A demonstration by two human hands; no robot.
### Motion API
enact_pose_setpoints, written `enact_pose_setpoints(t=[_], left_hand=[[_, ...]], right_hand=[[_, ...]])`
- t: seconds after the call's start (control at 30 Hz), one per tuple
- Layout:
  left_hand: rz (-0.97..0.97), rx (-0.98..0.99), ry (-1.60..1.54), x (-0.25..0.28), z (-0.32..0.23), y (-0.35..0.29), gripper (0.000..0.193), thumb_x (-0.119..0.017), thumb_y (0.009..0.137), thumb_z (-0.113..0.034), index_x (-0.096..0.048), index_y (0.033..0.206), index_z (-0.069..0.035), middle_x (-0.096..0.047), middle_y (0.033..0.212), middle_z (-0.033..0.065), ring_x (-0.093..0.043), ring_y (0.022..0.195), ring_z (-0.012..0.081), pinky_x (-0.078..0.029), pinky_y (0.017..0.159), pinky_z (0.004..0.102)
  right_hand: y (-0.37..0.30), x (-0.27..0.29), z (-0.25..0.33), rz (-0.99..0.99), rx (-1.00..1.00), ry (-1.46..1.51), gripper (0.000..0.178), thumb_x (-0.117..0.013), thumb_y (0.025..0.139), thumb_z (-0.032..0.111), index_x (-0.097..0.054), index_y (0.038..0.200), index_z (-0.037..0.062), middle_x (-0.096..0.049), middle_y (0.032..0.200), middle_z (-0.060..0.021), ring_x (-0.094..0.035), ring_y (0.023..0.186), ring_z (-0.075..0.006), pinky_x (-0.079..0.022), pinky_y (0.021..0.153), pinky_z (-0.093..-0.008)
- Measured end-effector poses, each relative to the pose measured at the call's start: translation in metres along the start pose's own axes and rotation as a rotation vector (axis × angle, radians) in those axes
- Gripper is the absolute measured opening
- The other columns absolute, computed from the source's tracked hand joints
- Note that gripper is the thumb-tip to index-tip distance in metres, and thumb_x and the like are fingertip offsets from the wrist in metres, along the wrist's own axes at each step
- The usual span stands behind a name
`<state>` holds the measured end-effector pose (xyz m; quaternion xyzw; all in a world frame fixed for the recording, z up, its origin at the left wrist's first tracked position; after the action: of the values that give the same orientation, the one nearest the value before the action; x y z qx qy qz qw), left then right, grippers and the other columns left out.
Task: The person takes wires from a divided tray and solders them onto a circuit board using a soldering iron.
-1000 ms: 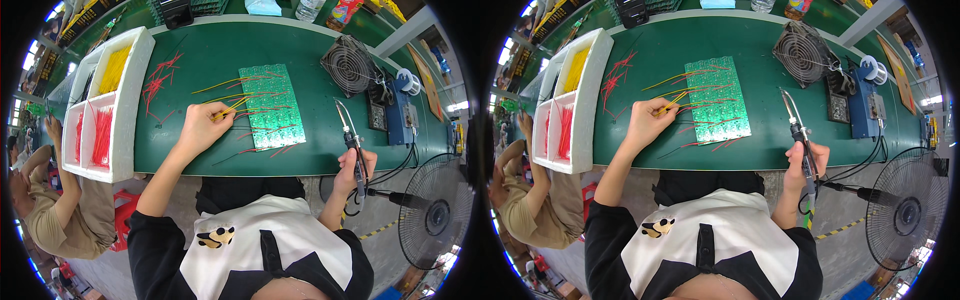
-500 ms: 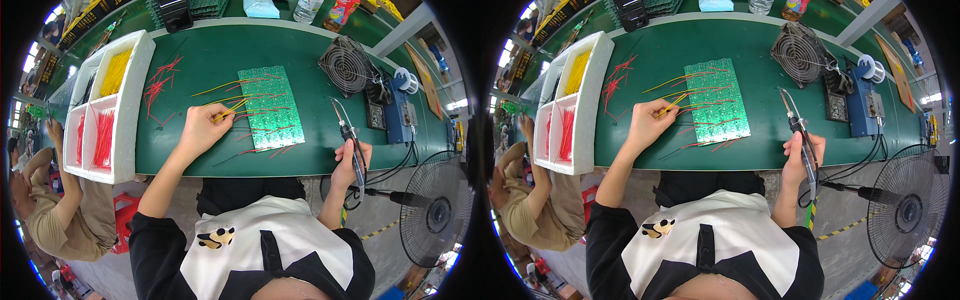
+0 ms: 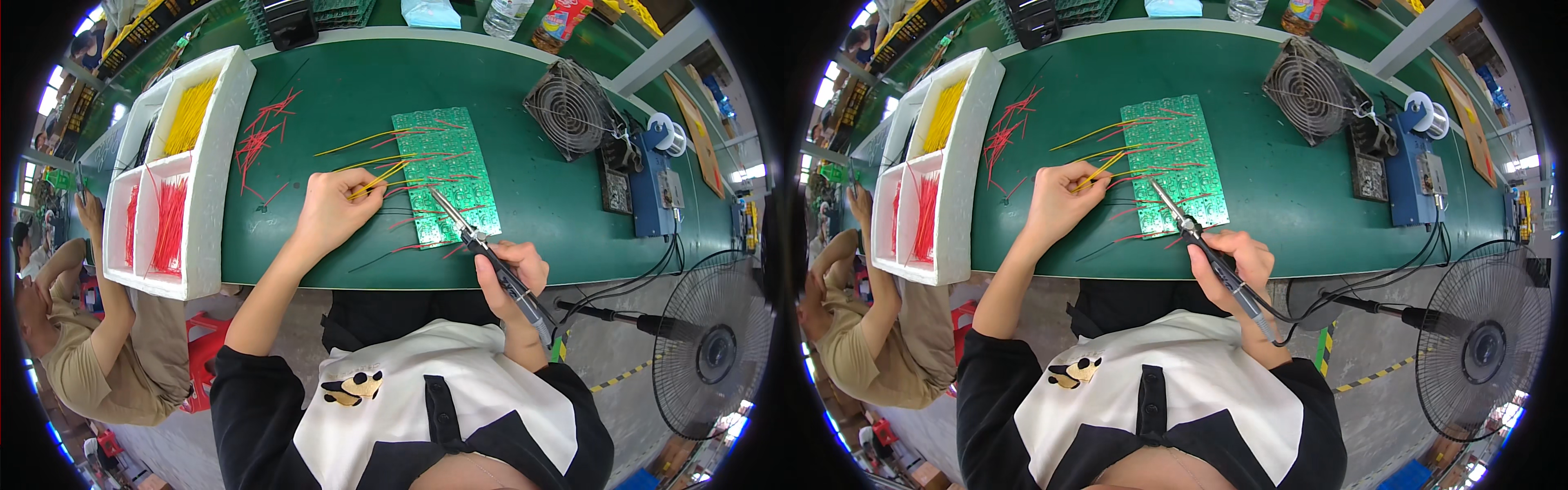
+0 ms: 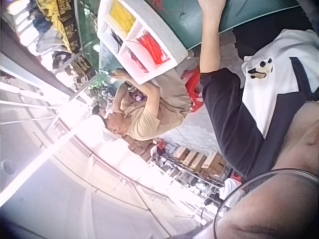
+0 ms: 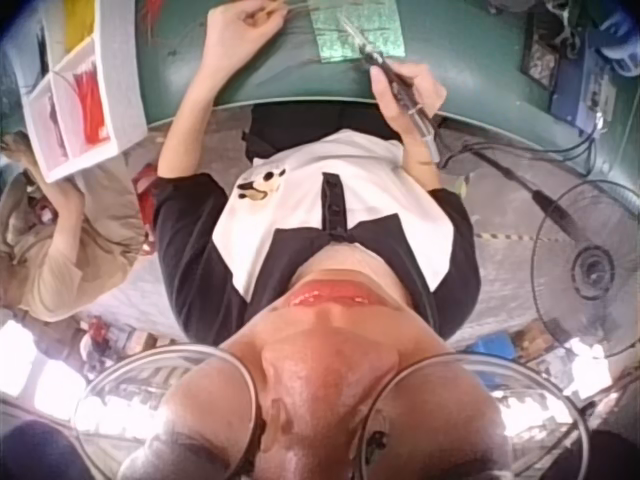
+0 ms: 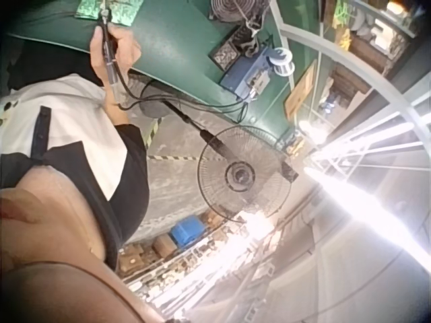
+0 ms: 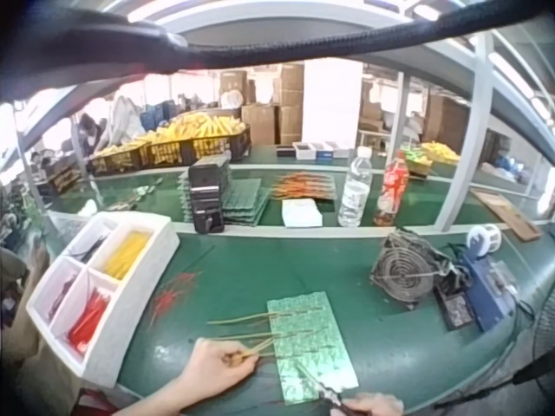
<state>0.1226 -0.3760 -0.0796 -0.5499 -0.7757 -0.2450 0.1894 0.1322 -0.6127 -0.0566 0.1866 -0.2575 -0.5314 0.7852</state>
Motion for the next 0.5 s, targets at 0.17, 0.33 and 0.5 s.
enact_pose_setpoints(t=[0.17,0.33,0.5], left_hand=[[-0.005,-0.024,-0.015,0.0005,-0.0027,-0.0001,0.010,-0.062,0.071,-0.009,-0.063,0.073,0.001,-0.047,0.047,0.0066,-0.037,0.040,0.0072,-0.031,0.040,0.0239],[0.008,0.009,0.001,-0.0001,0.0006,0.0006,0.010,-0.063,0.071,-0.009,-0.063,0.072,0.001,-0.047,0.047,0.0065,-0.037,0.041,0.0072,-0.031,0.040,0.0235],[0.008,0.001,-0.003,0.0002,-0.0003,0.0005,0.010,-0.062,0.072,-0.009,-0.063,0.072,0.001,-0.047,0.047,0.0063,-0.037,0.041,0.0072,-0.031,0.040,0.0237]], right_hand=[[0.0015,0.0001,-0.0024,-0.042,-0.042,-0.124,0.020,-0.070,0.069,0.002,-0.054,0.080,-0.0018,-0.062,0.066,-0.0094,-0.058,0.052,-0.0124,-0.043,0.048,-0.0204],[0.0022,-0.0063,-0.0066,0.031,-0.107,-0.158,0.018,-0.067,0.073,0.000,-0.050,0.080,-0.0020,-0.063,0.069,-0.0105,-0.056,0.058,-0.0083,-0.043,0.053,-0.0196],[0.0017,-0.0081,-0.0065,0.044,-0.104,-0.185,0.018,-0.067,0.072,0.000,-0.051,0.080,-0.0017,-0.063,0.069,-0.0101,-0.057,0.057,-0.0087,-0.043,0.053,-0.0193]])
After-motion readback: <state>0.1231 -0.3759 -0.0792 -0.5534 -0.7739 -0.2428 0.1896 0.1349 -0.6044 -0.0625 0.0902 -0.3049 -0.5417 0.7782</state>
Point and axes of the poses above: each hand's wrist, its own y-axis towards the middle knuckle, its own x-axis out of the back of the hand, z = x × y, the point moved 9 cm from there along y, towards the middle knuckle
